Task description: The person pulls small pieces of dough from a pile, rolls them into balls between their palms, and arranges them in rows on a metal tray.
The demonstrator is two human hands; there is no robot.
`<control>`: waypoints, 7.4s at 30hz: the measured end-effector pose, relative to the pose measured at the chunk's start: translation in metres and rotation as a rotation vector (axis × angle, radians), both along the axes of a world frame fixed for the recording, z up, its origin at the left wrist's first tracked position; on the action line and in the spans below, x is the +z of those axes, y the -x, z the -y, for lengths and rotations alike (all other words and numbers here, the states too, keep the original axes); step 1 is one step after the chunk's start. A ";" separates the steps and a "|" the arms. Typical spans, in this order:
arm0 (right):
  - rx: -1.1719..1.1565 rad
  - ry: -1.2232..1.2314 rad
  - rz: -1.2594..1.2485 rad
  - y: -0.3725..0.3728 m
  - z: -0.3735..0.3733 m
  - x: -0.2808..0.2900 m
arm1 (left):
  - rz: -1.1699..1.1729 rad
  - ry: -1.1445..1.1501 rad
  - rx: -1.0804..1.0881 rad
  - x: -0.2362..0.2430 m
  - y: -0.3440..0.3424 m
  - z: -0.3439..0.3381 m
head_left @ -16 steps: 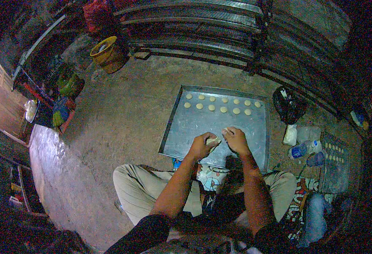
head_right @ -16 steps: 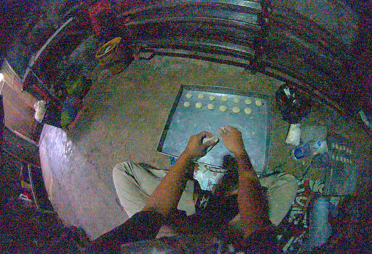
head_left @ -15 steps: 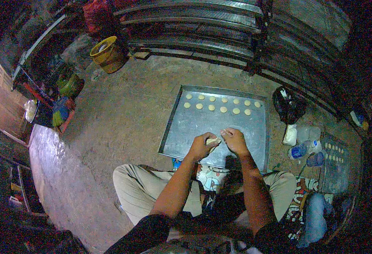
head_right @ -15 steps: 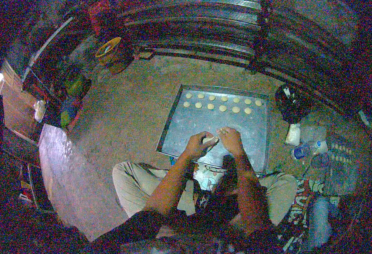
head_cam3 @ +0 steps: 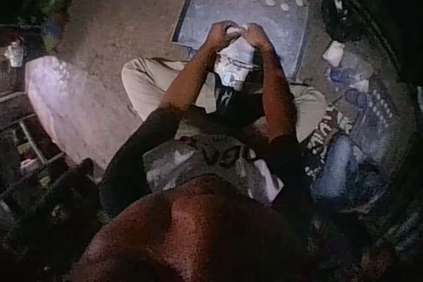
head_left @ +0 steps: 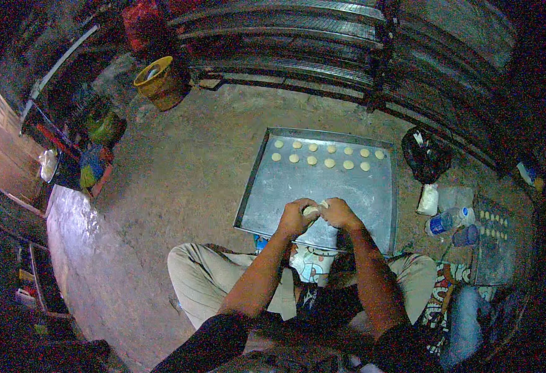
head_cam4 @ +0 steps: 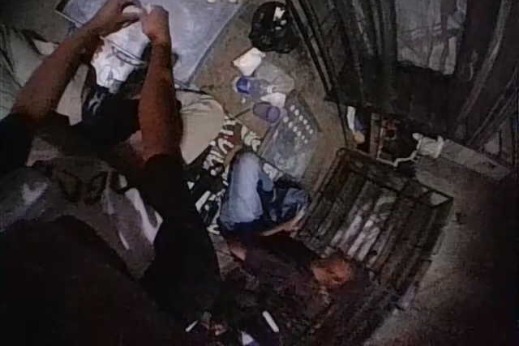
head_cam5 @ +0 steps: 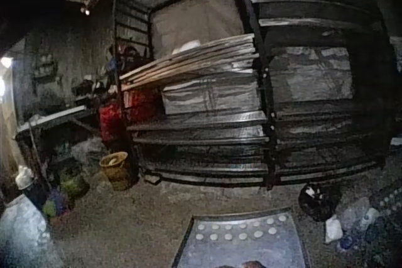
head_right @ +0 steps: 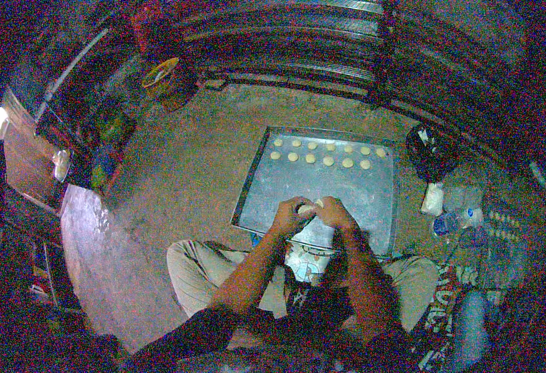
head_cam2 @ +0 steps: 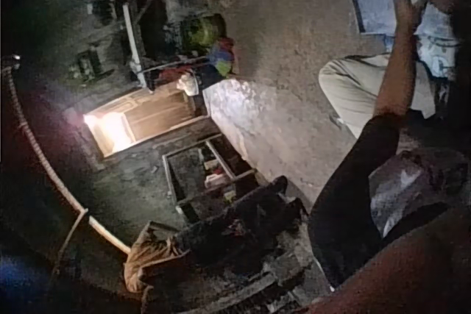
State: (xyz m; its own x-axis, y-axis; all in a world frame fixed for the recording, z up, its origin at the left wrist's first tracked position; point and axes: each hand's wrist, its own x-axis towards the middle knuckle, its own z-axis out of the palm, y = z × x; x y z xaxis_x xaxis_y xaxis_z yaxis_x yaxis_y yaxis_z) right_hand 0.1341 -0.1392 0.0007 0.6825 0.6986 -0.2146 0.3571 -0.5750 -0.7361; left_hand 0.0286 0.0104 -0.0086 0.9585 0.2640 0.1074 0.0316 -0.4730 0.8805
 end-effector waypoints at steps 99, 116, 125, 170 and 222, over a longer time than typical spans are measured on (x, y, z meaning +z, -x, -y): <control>-0.281 -0.517 -0.116 0.009 -0.015 0.054 | 0.063 1.146 0.280 0.022 -0.016 0.007; -0.153 -0.359 0.448 0.029 -0.026 0.062 | -0.034 1.077 0.232 0.026 -0.009 -0.002; -0.211 -0.421 0.137 0.019 -0.024 0.048 | -0.081 1.086 0.237 0.031 -0.002 -0.002; 0.007 -0.435 0.197 0.022 -0.013 0.072 | -0.201 0.771 0.137 0.033 0.001 -0.021; -0.124 -0.737 -0.267 0.036 -0.025 0.092 | 0.126 0.552 0.177 0.039 0.005 -0.017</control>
